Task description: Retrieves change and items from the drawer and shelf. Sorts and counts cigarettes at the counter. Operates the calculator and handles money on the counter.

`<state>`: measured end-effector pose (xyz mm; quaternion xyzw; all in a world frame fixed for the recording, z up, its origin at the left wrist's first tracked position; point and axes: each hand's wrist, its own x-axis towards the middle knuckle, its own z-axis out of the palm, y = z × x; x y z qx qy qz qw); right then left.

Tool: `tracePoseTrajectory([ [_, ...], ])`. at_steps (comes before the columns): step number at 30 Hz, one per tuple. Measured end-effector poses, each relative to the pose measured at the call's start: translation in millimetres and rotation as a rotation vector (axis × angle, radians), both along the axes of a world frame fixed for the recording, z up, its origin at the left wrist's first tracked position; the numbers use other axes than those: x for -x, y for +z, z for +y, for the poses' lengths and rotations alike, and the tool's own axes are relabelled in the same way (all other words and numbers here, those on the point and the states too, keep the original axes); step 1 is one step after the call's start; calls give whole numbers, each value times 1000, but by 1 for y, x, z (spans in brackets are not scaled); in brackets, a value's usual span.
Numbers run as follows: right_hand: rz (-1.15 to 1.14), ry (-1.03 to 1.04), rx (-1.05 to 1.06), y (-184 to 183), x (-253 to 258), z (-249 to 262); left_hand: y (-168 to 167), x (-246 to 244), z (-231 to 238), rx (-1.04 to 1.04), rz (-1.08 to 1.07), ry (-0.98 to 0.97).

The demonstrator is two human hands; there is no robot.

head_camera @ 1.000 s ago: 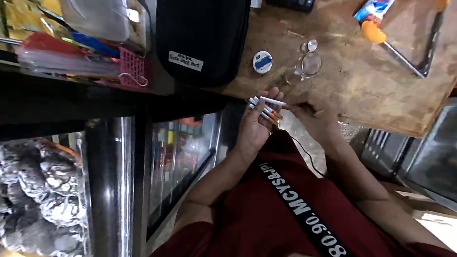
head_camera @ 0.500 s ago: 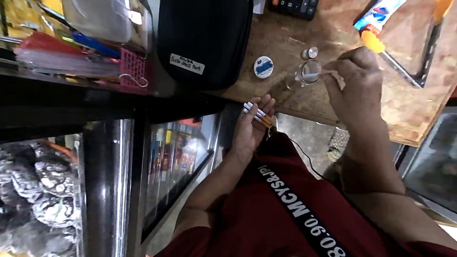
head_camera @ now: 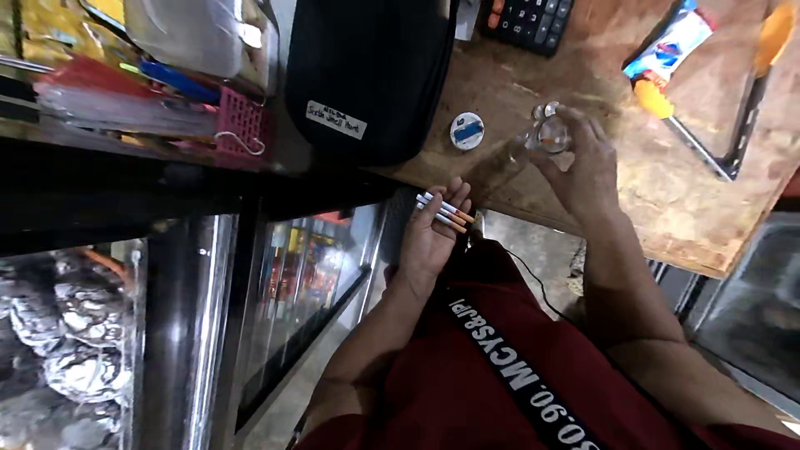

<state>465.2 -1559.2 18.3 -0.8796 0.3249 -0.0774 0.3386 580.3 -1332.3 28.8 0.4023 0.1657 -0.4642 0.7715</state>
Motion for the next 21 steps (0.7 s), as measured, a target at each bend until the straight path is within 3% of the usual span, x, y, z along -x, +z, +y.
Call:
tracePoseTrajectory([
  [6,-27,-58,-10,7,-1,-16,-4,-2,-2,20,28,41],
  [10,-216,-183,27,10,12,-45,0,-5,-7,-62,49,75],
  [17,-70,-320,27,-7,12,-100,-2,-5,-11,-92,77,108],
  [21,-102,-331,247,12,8,-80,-2,-5,-12,-112,88,125],
])
